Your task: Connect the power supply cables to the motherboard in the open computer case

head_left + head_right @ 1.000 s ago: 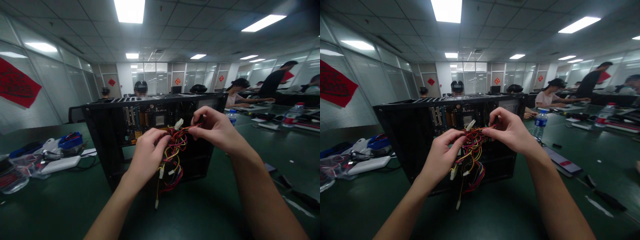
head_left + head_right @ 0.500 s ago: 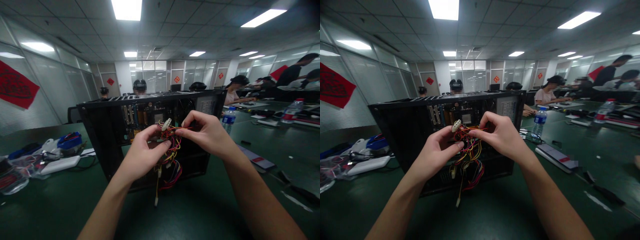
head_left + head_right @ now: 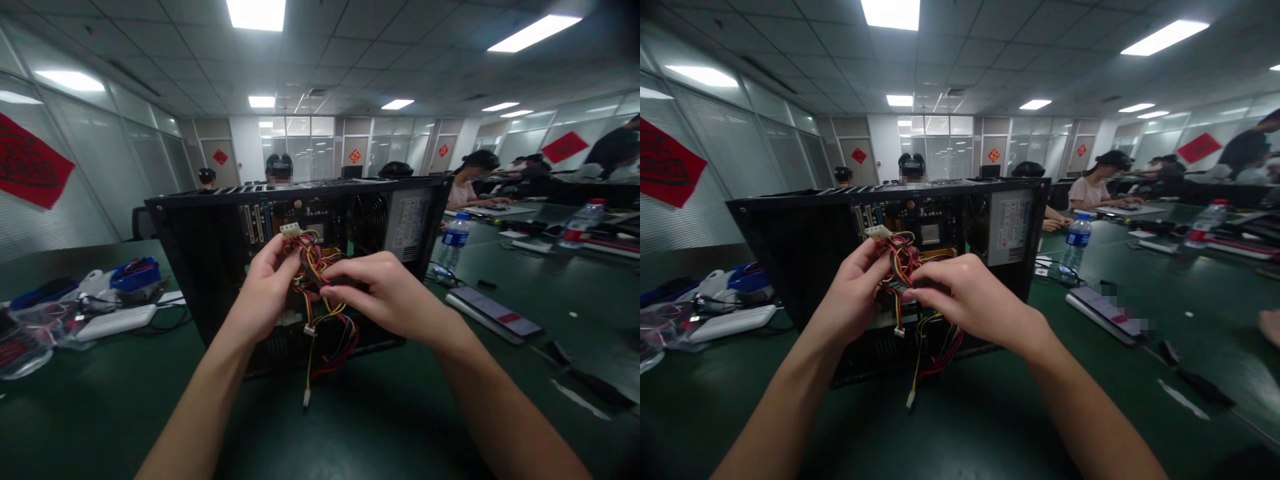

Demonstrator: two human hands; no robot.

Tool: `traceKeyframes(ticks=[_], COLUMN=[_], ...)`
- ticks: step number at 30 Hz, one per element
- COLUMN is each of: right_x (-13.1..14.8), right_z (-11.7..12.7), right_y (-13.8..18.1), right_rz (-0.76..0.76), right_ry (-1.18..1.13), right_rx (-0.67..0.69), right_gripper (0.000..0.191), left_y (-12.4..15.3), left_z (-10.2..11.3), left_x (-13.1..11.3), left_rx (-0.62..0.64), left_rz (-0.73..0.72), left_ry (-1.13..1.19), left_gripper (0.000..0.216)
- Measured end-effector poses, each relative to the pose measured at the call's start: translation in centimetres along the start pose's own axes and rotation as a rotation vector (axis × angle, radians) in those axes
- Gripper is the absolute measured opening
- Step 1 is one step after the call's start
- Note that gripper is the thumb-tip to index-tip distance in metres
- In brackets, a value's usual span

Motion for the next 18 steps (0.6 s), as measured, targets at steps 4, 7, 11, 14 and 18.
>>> traceKeyframes(ticks=[4,7,11,14,18], right_x=[-1.0,-3.7,-5.7,-5.8,-4.7], right_z=[-1.9,-4.0,-6.1,-5.8,-5.2], right_y=[-0.1,0.7,1.6,1.6,1.6], right_rz=[-0.077,-0.195,-0.211,-0.227,-0.158], right_ry=[0.062,0.082,0.136,0.182,0.248], right_rx=[0.123,0.318,0.487,0.475,0.471], right_gripper=[0.028,0.062,0.081,0.068,0.046], left_y=[-0.3,-0.4,-0.2,-0.2,-0.1], left_z=[1.4,2.7,3.3,3.3,4.3], left_x=[-0.6,-1.4,-2.7,-2.9,-3.8], left_rx=[0.015,-0.032,-0.113,-0.117,-0.249], left_rz=[-0.007,-0.035,-0.164,-0.217,-0.262], left_ry=[-0.107,-0.389,-0.805,-0.983,-1.202], left_gripper=[0.024,0.02,0.011,0.008,0.01])
Point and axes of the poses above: each hand's wrist, its own y-axis away from the middle knuckle, its own z-axis out of the back of the hand, x = y × z, the point moved 8 cm from there along -y, towards the middle knuckle, and after that the axes turned 4 degrees about y, right-handed, at the moved point
